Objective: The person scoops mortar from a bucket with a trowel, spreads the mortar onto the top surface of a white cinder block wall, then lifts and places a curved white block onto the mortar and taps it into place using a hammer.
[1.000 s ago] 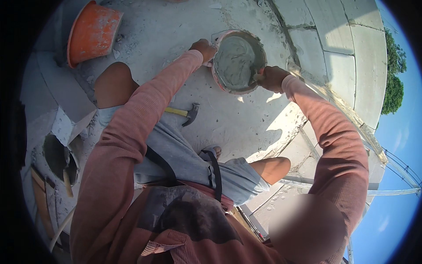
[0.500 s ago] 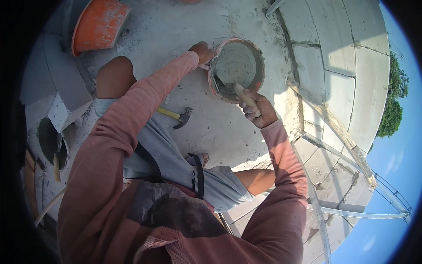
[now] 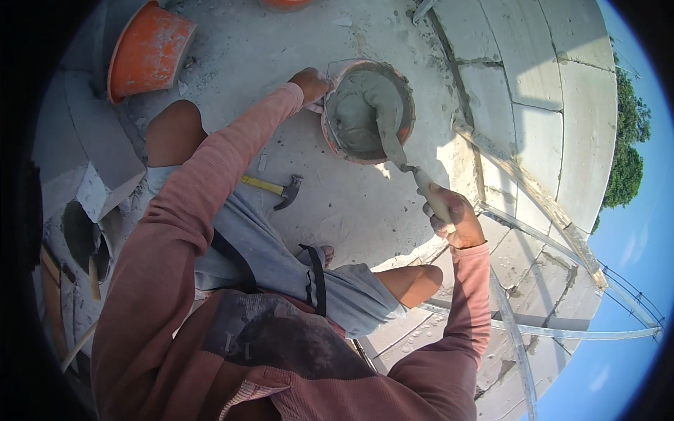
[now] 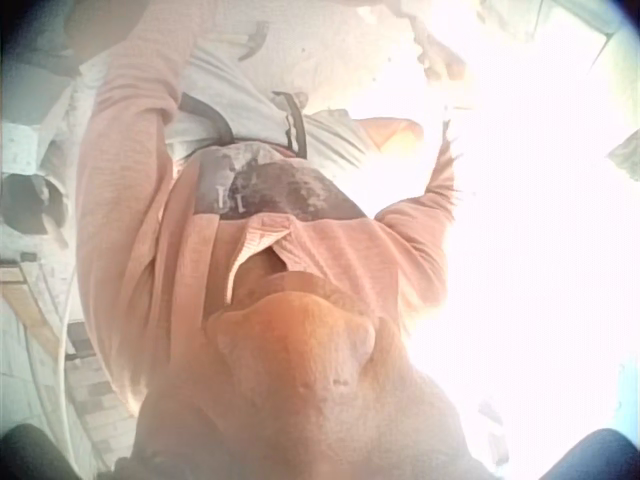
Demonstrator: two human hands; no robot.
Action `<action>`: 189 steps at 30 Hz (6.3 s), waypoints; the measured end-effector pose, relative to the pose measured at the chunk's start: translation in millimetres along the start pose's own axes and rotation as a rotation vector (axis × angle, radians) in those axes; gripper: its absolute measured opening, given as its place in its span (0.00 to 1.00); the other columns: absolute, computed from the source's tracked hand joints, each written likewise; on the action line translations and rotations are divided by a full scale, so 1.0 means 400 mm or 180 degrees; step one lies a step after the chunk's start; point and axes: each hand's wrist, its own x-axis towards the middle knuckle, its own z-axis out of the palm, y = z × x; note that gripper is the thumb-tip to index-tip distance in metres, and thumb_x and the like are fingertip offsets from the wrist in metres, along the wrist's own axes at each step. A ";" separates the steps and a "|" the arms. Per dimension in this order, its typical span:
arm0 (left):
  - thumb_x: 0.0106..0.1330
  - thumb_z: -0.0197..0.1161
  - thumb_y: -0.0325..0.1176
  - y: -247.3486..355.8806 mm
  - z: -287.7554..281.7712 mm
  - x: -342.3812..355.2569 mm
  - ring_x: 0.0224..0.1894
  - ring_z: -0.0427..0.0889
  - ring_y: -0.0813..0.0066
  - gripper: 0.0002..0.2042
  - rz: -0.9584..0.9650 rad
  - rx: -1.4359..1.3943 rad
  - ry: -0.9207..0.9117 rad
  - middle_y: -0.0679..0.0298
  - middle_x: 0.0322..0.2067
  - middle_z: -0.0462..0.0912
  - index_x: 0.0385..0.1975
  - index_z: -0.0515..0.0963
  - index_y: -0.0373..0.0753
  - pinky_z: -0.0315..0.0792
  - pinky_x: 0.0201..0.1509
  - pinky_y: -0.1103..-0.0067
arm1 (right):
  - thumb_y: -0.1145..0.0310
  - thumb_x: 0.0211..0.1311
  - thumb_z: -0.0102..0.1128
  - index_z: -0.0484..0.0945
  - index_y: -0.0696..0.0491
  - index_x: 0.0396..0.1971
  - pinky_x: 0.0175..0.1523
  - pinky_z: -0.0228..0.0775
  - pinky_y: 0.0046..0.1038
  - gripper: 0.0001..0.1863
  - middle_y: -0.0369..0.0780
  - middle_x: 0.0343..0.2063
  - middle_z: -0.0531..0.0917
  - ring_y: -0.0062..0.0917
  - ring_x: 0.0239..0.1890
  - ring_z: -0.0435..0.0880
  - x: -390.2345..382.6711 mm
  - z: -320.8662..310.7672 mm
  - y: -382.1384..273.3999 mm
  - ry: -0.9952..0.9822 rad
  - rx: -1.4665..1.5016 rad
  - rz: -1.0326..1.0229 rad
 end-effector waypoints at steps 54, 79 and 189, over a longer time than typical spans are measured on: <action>0.66 0.61 0.35 -0.006 0.000 -0.003 0.47 0.86 0.55 0.22 -0.0056 -0.0276 -0.0033 0.51 0.55 0.80 0.56 0.75 0.29 0.88 0.43 0.68 | 0.68 0.63 0.55 0.76 0.46 0.57 0.41 0.80 0.32 0.21 0.37 0.44 0.81 0.30 0.43 0.85 0.097 0.217 -0.180 0.0198 -0.7663 -0.3267; 0.66 0.62 0.41 -0.020 0.000 -0.008 0.46 0.87 0.53 0.25 0.0180 0.1074 0.0181 0.48 0.55 0.80 0.55 0.73 0.27 0.85 0.47 0.72 | 0.61 0.66 0.57 0.77 0.58 0.39 0.12 0.46 0.19 0.14 0.37 0.18 0.73 0.16 0.12 0.65 0.227 0.208 -0.199 -0.0196 -0.1938 0.0559; 0.71 0.57 0.35 0.028 0.006 -0.044 0.49 0.83 0.53 0.18 -0.0154 0.0123 0.0009 0.52 0.51 0.77 0.53 0.74 0.25 0.86 0.49 0.62 | 0.67 0.58 0.59 0.65 0.53 0.50 0.47 0.75 0.51 0.21 0.52 0.46 0.81 0.52 0.45 0.83 0.087 0.026 0.555 0.1829 -0.2993 -0.0263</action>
